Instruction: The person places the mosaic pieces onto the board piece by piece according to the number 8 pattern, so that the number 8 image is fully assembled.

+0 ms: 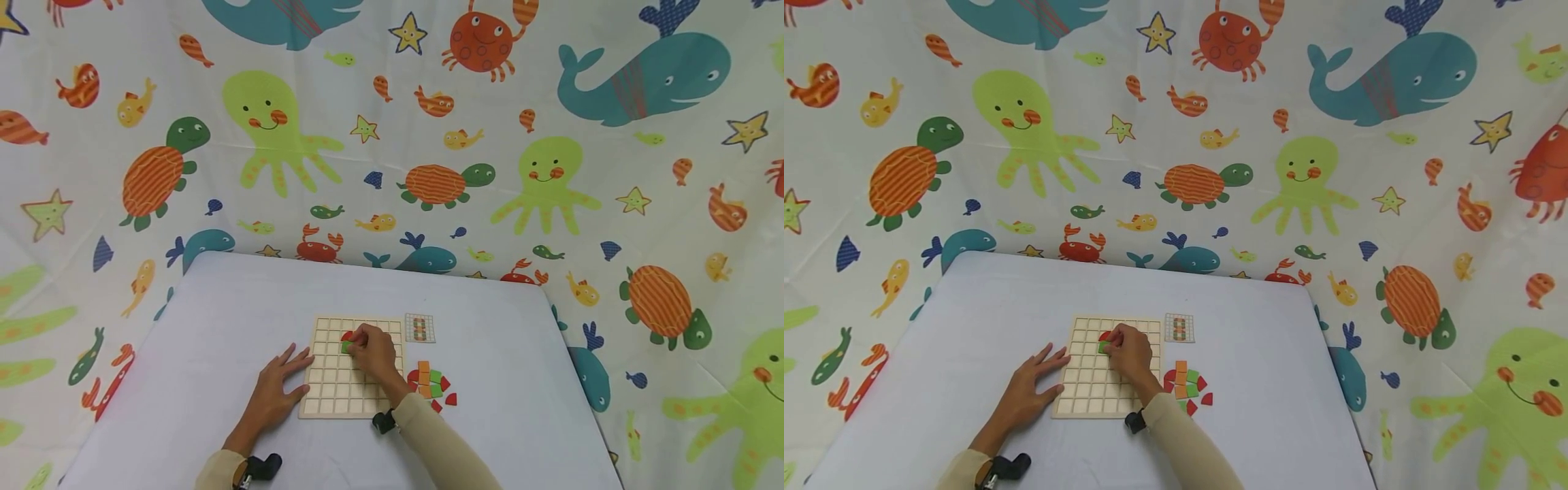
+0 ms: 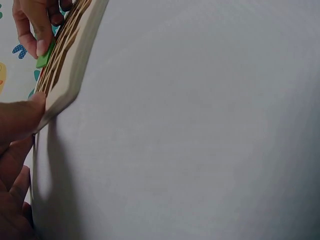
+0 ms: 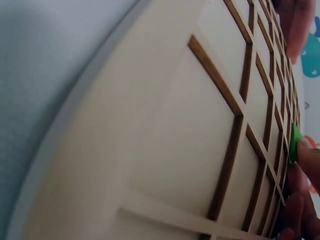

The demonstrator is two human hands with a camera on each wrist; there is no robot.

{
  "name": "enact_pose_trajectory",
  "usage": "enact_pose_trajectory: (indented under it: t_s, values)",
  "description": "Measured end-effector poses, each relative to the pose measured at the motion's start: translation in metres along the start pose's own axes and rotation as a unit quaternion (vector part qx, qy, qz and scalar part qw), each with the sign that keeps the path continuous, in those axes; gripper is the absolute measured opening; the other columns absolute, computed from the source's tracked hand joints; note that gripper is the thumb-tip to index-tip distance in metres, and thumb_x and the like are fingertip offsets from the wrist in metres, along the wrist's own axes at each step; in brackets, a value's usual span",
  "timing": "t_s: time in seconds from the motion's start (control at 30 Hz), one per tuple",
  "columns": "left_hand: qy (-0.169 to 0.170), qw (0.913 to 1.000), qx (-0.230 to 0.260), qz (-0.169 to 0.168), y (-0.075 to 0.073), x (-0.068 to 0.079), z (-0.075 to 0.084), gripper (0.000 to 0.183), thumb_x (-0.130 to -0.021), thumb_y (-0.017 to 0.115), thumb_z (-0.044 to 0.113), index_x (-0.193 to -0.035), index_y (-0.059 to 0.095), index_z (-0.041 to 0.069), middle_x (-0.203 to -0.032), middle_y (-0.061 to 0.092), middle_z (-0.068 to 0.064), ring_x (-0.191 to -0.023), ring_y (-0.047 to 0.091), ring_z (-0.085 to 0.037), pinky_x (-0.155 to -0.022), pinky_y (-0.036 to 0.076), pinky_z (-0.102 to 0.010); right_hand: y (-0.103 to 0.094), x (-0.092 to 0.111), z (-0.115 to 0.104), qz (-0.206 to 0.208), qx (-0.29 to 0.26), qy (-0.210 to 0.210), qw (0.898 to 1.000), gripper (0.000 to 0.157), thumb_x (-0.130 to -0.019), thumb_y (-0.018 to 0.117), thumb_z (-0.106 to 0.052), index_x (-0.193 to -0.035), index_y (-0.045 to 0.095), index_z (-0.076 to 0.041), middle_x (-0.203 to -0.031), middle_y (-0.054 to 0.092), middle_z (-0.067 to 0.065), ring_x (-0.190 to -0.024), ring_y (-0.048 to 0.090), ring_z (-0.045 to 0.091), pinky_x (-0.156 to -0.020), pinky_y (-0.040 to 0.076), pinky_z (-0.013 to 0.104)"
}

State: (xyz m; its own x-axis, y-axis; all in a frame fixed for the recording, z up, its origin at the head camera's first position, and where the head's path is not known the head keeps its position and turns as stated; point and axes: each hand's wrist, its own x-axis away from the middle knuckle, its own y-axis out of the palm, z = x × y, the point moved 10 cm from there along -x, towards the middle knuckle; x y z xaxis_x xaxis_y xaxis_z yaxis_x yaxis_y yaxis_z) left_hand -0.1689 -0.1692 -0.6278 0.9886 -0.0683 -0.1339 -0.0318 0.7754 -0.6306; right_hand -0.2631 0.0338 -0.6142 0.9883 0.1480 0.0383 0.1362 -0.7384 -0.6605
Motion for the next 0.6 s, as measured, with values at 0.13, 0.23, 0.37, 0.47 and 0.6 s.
enact_pose_trajectory:
  t_s: [0.13, 0.23, 0.37, 0.47, 0.6]
  values:
    - [-0.006, 1.0000, 0.000, -0.007, 0.0023, -0.0004, -0.0016, 0.061, -0.084, 0.085, 0.002, -0.142, 0.068, 0.009, -0.157, 0.058, -0.013, -0.157, 0.036, -0.047, -0.125, 0.021, -0.073, 0.0031, 0.0007, -0.0025, 0.004, 0.025, -0.005, 1.000, 0.009, -0.092, 0.084, -0.018, -0.093, 0.075, -0.020, -0.079, 0.068, -0.009, -0.069, 0.057, 0.003, -0.059, 0.043, 0.023]
    - [-0.007, 0.9999, -0.001, -0.008, 0.0025, -0.0009, -0.0024, 0.061, -0.084, 0.085, 0.003, -0.142, 0.068, 0.010, -0.157, 0.058, -0.012, -0.157, 0.036, -0.047, -0.126, 0.021, -0.073, 0.0035, 0.0015, -0.0050, 0.005, 0.029, -0.009, 1.000, 0.008, -0.092, 0.083, -0.017, -0.093, 0.076, -0.019, -0.078, 0.066, -0.010, -0.069, 0.055, 0.002, -0.058, 0.042, 0.022]
    - [-0.005, 1.0000, 0.001, -0.004, 0.0013, -0.0016, -0.0022, 0.061, -0.083, 0.085, 0.002, -0.142, 0.069, 0.010, -0.157, 0.059, -0.012, -0.157, 0.036, -0.047, -0.125, 0.021, -0.073, 0.0024, 0.0031, -0.0077, -0.003, 0.028, -0.012, 1.000, 0.007, -0.091, 0.082, -0.013, -0.093, 0.078, -0.019, -0.077, 0.065, -0.011, -0.069, 0.054, 0.001, -0.058, 0.042, 0.021]
    - [-0.002, 1.0000, 0.000, -0.005, 0.0014, -0.0019, -0.0018, 0.061, -0.084, 0.085, 0.002, -0.142, 0.068, 0.009, -0.157, 0.059, -0.012, -0.157, 0.036, -0.047, -0.125, 0.022, -0.072, 0.0004, 0.0048, -0.0076, -0.010, 0.014, -0.016, 1.000, 0.011, -0.089, 0.081, -0.009, -0.096, 0.080, -0.018, -0.078, 0.066, -0.010, -0.070, 0.054, 0.003, -0.060, 0.043, 0.023]
    - [-0.005, 1.0000, -0.001, -0.003, 0.0003, -0.0016, -0.0018, 0.061, -0.084, 0.085, 0.001, -0.142, 0.068, 0.008, -0.157, 0.059, -0.013, -0.157, 0.036, -0.047, -0.125, 0.022, -0.072, -0.0034, 0.0091, -0.0019, -0.016, -0.023, -0.019, 0.999, 0.021, -0.086, 0.084, -0.006, -0.104, 0.081, -0.016, -0.082, 0.070, -0.004, -0.073, 0.055, 0.005, -0.065, 0.045, 0.024]
